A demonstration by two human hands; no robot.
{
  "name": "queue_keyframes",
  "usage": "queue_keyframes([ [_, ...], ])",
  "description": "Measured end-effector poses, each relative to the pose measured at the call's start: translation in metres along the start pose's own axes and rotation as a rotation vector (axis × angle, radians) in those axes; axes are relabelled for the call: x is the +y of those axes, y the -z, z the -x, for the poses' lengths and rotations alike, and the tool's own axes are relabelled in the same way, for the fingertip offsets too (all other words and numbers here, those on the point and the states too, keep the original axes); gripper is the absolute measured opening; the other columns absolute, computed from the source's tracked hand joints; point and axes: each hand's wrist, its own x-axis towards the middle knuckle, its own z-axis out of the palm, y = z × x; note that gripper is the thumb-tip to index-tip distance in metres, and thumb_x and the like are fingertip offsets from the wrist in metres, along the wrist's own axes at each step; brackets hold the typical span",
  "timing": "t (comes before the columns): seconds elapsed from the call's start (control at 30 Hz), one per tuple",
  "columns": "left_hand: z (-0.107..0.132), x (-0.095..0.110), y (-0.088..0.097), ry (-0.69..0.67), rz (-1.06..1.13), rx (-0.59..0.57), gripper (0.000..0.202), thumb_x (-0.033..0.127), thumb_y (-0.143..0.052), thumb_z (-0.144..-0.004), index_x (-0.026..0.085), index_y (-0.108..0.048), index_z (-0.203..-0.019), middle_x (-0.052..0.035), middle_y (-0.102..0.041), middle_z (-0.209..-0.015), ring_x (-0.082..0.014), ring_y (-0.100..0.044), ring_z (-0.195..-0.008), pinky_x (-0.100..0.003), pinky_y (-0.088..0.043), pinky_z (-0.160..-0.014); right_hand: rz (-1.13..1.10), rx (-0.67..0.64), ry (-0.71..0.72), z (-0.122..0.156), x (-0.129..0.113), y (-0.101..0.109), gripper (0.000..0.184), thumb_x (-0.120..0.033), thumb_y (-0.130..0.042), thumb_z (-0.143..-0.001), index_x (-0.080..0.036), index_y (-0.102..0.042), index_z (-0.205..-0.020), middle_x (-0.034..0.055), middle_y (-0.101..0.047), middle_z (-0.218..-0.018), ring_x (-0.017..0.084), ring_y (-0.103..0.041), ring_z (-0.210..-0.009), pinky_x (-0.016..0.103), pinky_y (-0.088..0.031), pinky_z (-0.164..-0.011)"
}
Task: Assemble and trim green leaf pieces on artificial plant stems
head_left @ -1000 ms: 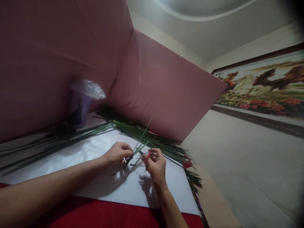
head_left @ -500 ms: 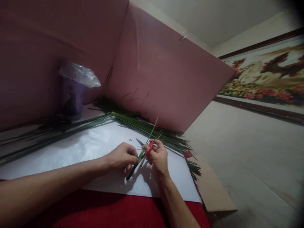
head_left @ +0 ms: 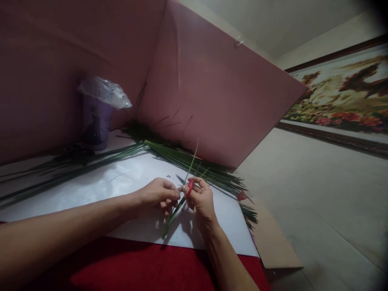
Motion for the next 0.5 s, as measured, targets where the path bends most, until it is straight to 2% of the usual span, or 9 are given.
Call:
queue_keyframes([
  [0.3, 0.0024, 0.0016, 0.0004, -0.003, 0.029, -0.056, 0.010, 0.023, -0.064, -0.064, 0.013, -0.061, -0.066, -0.0034, -0.064, -0.061, -0.0110, -0.055, -0.046, -0.023, -0.042, -0.045, -0.033, -0.003, 0.015, -0.0031, 0.0013, 0.0030, 0.044, -0.025, -0.078, -0.053, -0.019, -0.052, -0.089, -0.0060, -0.056, -0.060, 0.003, -0.037, -0.036, 0.013, -0.024, -0.034],
  [0.5, 0.0011, -0.0010, 0.0029, -0.005, -0.008, -0.105, 0.013, 0.025, -0.065, -0.063, 0.012, -0.062, -0.065, -0.0032, -0.063, -0.059, -0.0105, -0.053, -0.045, -0.023, -0.042, -0.046, -0.023, 0.052, 0.045, -0.0034, -0.0001, 0.0036, 0.044, -0.023, -0.077, -0.055, -0.018, -0.051, -0.091, -0.0041, -0.059, -0.063, 0.003, -0.037, -0.037, 0.013, -0.023, -0.032],
])
